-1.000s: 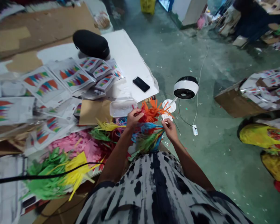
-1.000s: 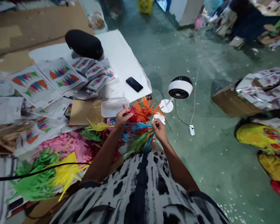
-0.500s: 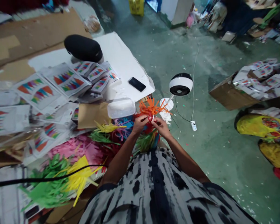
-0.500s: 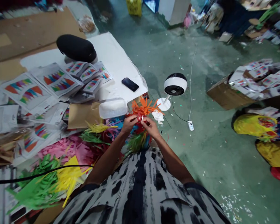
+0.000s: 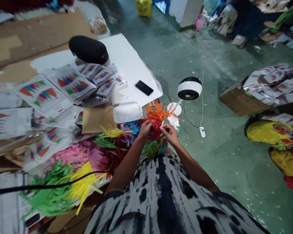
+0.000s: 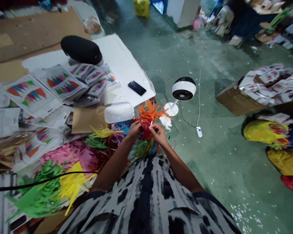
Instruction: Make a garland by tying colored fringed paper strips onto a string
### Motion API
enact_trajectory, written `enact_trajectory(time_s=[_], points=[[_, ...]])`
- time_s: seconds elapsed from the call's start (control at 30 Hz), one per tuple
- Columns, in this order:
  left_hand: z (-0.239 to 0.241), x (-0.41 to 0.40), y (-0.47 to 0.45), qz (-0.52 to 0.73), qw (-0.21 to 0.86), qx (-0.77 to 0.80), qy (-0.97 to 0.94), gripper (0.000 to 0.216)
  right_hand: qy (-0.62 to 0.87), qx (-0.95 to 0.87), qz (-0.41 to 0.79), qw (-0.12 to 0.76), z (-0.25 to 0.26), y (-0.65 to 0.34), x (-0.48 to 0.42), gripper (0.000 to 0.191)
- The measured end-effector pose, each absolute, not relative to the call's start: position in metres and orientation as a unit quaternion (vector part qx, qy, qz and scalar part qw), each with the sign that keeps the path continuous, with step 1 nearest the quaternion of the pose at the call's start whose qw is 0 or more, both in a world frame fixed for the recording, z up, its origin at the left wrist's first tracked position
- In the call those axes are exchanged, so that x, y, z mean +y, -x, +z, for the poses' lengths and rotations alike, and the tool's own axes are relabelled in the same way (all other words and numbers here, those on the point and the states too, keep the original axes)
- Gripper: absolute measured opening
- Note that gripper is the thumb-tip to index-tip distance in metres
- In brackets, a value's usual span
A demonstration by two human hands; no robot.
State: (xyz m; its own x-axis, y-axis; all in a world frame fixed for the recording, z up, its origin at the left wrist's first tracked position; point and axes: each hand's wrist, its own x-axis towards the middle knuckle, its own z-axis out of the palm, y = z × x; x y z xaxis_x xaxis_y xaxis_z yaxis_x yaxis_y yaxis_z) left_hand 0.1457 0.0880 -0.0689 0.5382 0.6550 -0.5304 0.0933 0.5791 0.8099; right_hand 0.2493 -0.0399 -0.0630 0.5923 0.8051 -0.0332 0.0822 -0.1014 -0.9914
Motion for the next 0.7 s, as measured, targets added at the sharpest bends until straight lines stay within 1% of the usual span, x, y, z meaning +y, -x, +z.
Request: enact_trajectory(time_s=[0.1, 0.23, 0.3, 0.37, 0.47, 0.5, 0.57, 0.7], points=[[-0.07, 0.085, -0.146, 0.178, 0.766, 0.455, -0.417, 0.042, 0.661, -0.335, 0.354, 0.57, -0.061, -0.245, -0.043, 0.037], [-0.071, 0.091, -0.141, 0.186, 0.735, 0.476, -0.446, 0.037, 0.666, -0.327, 0.356, 0.568, -0.061, -0.244, -0.044, 0.04], [-0.067, 0.1, -0.135, 0.211, 0.701, 0.499, -0.464, 0.028, 0.673, -0.315, 0.352, 0.568, -0.062, -0.247, -0.046, 0.041], [-0.059, 0.111, -0.128, 0.264, 0.643, 0.52, -0.496, 0.022, 0.672, -0.317, 0.355, 0.568, -0.062, -0.252, -0.047, 0.04], [-0.045, 0.119, -0.124, 0.331, 0.567, 0.468, -0.592, 0.022, 0.663, -0.329, 0.36, 0.567, -0.06, -0.256, -0.049, 0.038], [-0.041, 0.118, -0.126, 0.328, 0.568, 0.429, -0.621, 0.023, 0.662, -0.333, 0.36, 0.567, -0.059, -0.256, -0.048, 0.038], [-0.036, 0.112, -0.132, 0.292, 0.609, 0.364, -0.642, 0.026, 0.66, -0.343, 0.359, 0.564, -0.057, -0.254, -0.047, 0.038], [-0.038, 0.1, -0.146, 0.261, 0.674, 0.349, -0.596, 0.028, 0.666, -0.379, 0.346, 0.541, -0.051, -0.25, -0.044, 0.037]])
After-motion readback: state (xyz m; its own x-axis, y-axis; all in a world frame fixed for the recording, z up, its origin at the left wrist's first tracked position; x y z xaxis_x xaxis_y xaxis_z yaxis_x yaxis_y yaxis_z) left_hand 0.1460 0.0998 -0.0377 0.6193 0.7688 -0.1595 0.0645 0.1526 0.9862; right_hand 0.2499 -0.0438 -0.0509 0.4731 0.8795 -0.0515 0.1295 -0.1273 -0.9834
